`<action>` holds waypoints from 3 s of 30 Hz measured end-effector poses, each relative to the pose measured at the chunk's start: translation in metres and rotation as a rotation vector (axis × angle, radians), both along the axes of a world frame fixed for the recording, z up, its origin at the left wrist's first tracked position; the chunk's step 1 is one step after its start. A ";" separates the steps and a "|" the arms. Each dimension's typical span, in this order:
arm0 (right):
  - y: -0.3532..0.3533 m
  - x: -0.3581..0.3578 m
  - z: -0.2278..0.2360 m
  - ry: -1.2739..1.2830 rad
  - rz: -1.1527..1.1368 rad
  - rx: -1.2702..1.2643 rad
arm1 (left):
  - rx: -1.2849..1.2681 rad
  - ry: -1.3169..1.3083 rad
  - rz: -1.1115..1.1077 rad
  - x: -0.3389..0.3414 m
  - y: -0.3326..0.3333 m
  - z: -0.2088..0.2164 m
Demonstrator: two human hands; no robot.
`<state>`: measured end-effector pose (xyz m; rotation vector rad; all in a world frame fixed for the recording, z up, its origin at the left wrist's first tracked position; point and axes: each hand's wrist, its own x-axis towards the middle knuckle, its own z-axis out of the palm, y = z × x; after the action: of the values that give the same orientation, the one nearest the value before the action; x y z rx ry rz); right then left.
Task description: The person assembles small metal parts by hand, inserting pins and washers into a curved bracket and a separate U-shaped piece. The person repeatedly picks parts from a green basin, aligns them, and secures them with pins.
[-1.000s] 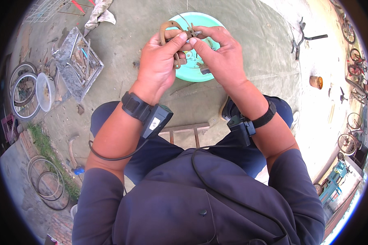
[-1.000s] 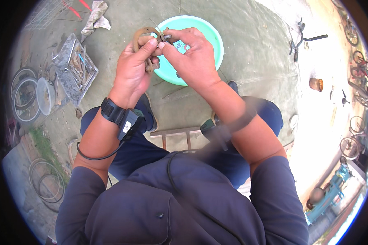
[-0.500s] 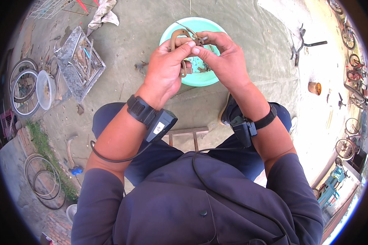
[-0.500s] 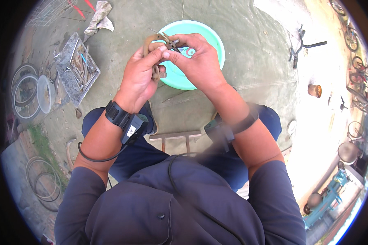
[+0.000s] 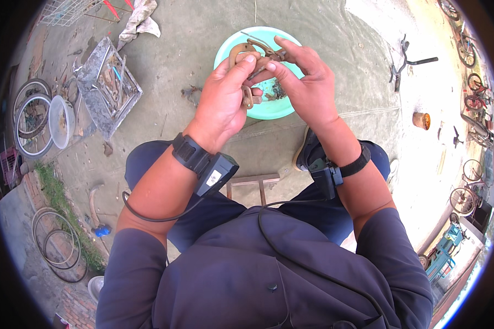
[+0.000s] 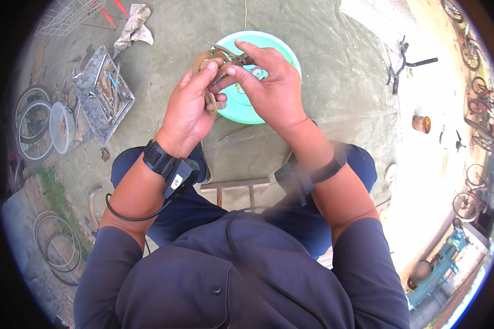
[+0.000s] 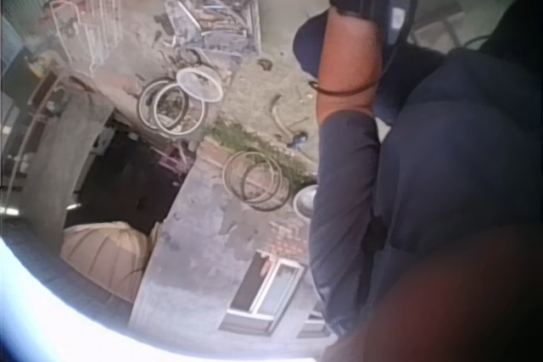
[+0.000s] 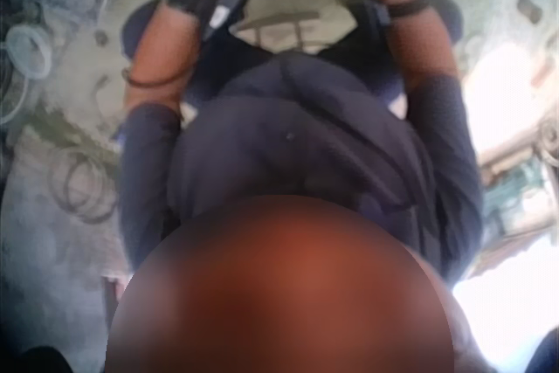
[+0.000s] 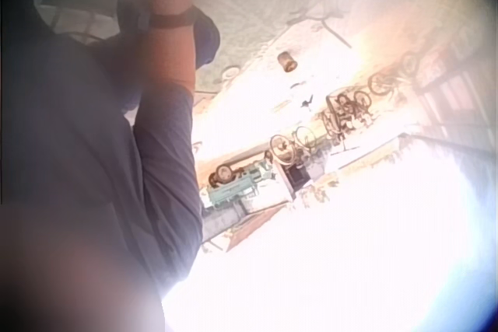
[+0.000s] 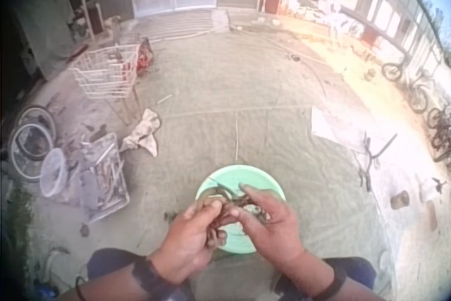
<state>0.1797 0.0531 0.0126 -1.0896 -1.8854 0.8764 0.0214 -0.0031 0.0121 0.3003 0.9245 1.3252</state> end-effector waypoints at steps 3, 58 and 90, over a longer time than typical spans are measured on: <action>-0.003 -0.001 -0.003 0.136 -0.007 -0.063 | 0.009 0.015 -0.005 0.002 -0.001 0.001; 0.023 0.071 0.027 0.425 0.601 -0.550 | 0.255 0.452 -0.149 -0.076 0.006 0.016; 0.031 0.081 0.024 0.496 0.581 -0.570 | 0.161 -0.002 -0.172 -0.060 0.006 0.013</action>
<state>0.2605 0.0845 0.0368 -0.5217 -1.5639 1.9039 -0.0383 0.0031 0.0246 0.4925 0.7738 1.2421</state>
